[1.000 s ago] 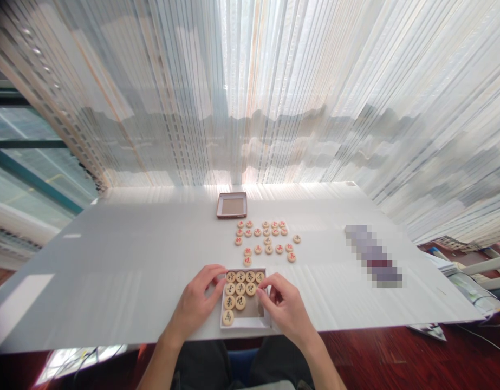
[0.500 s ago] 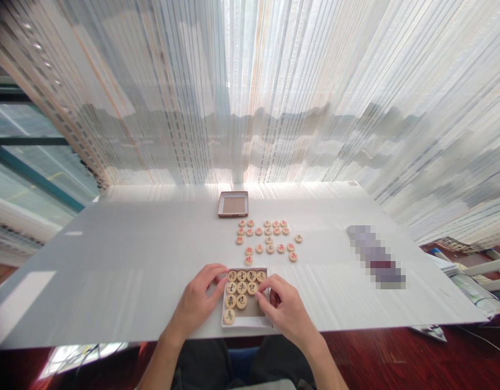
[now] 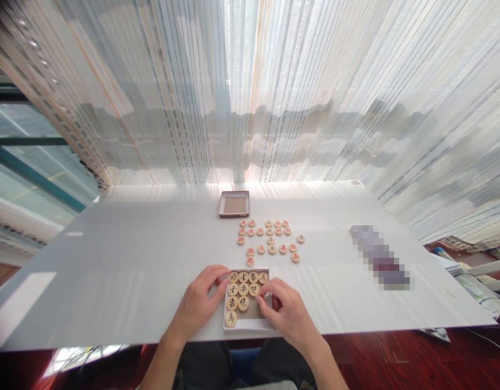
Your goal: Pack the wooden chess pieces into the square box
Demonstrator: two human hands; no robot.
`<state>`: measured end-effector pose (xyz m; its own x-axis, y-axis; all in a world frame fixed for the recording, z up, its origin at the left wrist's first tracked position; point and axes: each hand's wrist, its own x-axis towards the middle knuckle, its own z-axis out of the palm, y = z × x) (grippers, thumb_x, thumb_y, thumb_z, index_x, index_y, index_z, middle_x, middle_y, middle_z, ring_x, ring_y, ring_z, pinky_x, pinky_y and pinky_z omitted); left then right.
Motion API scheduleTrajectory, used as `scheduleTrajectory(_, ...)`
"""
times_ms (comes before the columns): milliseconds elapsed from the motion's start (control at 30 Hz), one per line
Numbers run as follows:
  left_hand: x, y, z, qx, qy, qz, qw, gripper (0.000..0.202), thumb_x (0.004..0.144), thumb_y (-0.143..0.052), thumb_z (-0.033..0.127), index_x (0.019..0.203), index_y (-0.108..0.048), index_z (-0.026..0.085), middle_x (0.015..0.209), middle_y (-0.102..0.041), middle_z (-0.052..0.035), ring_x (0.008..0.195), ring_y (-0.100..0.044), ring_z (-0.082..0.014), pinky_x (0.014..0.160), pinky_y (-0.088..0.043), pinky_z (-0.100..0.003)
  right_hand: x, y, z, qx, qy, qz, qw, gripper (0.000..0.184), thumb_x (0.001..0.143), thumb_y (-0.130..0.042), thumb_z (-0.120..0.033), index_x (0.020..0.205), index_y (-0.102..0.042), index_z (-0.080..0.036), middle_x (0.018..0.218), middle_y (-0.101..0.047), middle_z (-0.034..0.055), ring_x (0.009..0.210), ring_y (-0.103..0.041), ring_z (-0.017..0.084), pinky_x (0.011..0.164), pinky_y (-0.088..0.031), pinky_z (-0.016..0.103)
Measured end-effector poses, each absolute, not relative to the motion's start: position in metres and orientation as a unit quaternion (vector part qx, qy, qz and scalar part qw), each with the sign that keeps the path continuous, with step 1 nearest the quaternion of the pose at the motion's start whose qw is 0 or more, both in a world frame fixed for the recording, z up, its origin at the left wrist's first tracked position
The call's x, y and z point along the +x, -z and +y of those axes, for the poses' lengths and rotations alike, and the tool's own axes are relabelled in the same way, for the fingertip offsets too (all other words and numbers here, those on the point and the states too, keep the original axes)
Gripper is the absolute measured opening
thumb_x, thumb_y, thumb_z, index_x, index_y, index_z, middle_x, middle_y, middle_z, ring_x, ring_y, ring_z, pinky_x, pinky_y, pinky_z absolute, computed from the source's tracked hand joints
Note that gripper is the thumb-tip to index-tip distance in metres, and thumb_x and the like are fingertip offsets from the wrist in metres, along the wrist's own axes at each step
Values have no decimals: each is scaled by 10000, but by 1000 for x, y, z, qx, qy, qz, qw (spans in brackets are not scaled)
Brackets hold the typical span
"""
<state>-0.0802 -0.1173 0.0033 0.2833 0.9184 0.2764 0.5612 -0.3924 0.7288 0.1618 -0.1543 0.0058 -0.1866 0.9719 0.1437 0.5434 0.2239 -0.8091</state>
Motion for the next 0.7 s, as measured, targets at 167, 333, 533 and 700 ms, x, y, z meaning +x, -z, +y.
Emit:
scheduleTrajectory(167,-80,-4,-117,758,-350,484,260,202,994,-502,278,1126,-655,261,1134,-675,-51,937,-670,-192,885,-579,-355,162,-2,-153,-532,-305,-704,359,186,973,-563,-352,904,-702,-249,919,-675,60,579,-517,148,559,-480,292)
scheduleTrajectory(333,-81,-3,-117,757,-346,484,269,208,1004,-485,283,1137,-643,259,1149,-668,-62,956,-656,-203,895,-573,-375,161,0,-152,-540,-298,-697,366,187,975,-576,-361,905,-716,-259,874,-684,65,654,-597,187,587,-505,306)
scheduleTrajectory(533,-81,-2,-117,759,-345,485,264,205,999,-494,273,1139,-643,266,1151,-668,-54,965,-660,-203,900,-568,-367,161,7,-152,-554,-259,-687,392,164,962,-595,-342,908,-720,-252,1017,-652,76,560,-536,134,570,-506,302)
scheduleTrajectory(700,-81,-2,-117,761,-339,488,259,196,995,-508,265,1136,-643,268,1154,-670,-42,981,-661,-198,923,-559,-363,162,4,-154,-562,-264,-681,387,170,971,-568,-340,933,-704,-245,1053,-619,82,575,-541,131,573,-515,301)
